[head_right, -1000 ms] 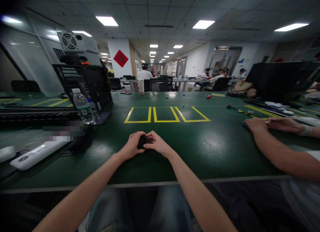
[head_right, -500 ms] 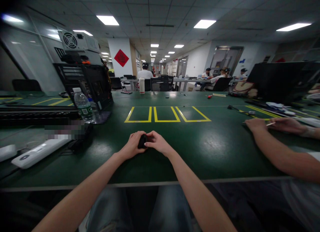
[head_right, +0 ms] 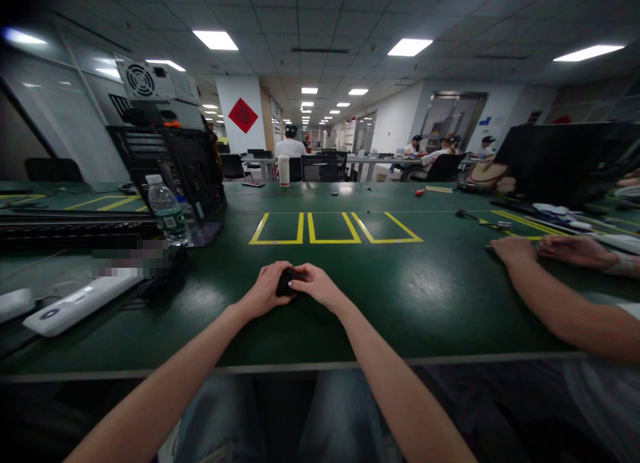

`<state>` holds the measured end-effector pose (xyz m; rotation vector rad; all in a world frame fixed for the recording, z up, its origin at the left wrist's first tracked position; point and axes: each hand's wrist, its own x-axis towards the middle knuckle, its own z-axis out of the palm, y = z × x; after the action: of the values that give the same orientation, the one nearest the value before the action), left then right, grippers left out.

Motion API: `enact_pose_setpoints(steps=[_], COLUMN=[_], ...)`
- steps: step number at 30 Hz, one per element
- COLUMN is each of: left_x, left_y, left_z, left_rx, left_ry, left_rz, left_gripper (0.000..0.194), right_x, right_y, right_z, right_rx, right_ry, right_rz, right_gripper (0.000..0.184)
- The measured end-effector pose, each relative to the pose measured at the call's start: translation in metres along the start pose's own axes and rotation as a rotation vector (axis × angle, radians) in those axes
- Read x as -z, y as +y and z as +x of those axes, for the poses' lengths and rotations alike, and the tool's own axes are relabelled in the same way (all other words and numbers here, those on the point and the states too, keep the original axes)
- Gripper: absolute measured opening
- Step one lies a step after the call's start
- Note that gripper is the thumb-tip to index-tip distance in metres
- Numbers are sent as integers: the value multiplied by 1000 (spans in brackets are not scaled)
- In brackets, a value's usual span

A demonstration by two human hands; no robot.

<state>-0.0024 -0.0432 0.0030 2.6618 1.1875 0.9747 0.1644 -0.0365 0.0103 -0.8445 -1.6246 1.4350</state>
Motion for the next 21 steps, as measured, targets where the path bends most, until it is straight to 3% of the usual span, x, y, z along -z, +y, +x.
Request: enact_pose_setpoints(steps=[5, 11, 21], left_x=[0, -1, 0], left_y=[0, 1, 0], left_z=[0, 1, 0], left_rx=[4, -4, 12], left_ry=[-3, 2, -3], left_rz=[-3, 0, -18], left_gripper=[54, 52, 54], right_x=[0, -2, 1], right_y=[1, 2, 1], right_z=[-2, -1, -2], right_rx=[70, 90, 100], right_ry=[-22, 23, -40], right_rz=[-2, -17, 23], right_gripper=[35, 26, 42])
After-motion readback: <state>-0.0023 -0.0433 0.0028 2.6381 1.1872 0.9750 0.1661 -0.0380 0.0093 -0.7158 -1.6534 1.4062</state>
